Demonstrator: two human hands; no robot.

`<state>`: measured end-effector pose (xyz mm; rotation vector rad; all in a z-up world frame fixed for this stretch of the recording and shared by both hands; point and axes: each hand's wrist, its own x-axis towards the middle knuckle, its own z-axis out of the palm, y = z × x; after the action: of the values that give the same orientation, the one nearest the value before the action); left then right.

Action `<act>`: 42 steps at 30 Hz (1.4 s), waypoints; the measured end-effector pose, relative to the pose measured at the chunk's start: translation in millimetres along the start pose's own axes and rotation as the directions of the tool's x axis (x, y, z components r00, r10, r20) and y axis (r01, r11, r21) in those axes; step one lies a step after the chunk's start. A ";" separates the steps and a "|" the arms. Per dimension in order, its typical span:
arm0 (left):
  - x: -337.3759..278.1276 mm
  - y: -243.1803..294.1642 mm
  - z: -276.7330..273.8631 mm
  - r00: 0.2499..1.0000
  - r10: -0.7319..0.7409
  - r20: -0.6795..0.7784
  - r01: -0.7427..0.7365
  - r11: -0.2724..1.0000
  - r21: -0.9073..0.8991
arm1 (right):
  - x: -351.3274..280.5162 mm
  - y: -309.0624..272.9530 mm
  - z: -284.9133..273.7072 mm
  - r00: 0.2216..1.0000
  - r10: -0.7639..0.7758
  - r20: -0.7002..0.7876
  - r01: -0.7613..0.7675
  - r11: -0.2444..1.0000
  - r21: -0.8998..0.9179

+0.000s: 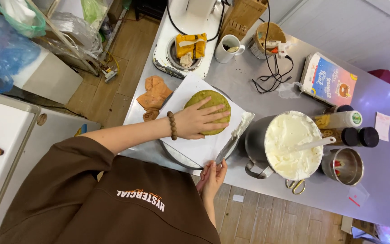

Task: Assembling a layer cake by stacking cake rounds and spreading frosting between them using a spatula.

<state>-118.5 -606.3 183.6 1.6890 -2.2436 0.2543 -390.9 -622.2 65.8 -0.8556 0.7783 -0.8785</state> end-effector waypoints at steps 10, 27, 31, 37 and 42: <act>5.8 -20.5 -41.3 0.999 -0.042 0.023 0.048 0.902 -0.428 | 10.0 -0.1 -12.6 0.998 -0.003 0.057 0.005 0.999 -0.037; -47.5 -60.8 -20.2 0.948 0.180 -0.263 -0.149 0.980 0.133 | 37.7 -11.3 56.4 0.999 0.038 0.031 -0.038 0.999 -0.012; -42.7 -67.6 -15.3 0.915 0.270 -0.301 -0.236 0.961 0.144 | 40.6 -12.6 68.1 0.997 0.037 0.062 -0.035 0.999 -0.028; -45.6 -64.9 -11.7 0.921 0.217 -0.324 -0.197 0.976 0.094 | 41.1 -9.4 72.6 0.997 0.058 0.048 -0.057 0.998 -0.006; -45.2 -58.2 -3.5 0.932 0.162 -0.323 -0.137 0.986 0.099 | 35.0 -11.9 81.0 0.997 0.069 0.026 -0.069 0.998 -0.003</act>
<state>-51.1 -581.0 167.9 1.3865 -2.1303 0.6170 -311.4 -633.2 104.2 -0.8357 0.7822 -0.8042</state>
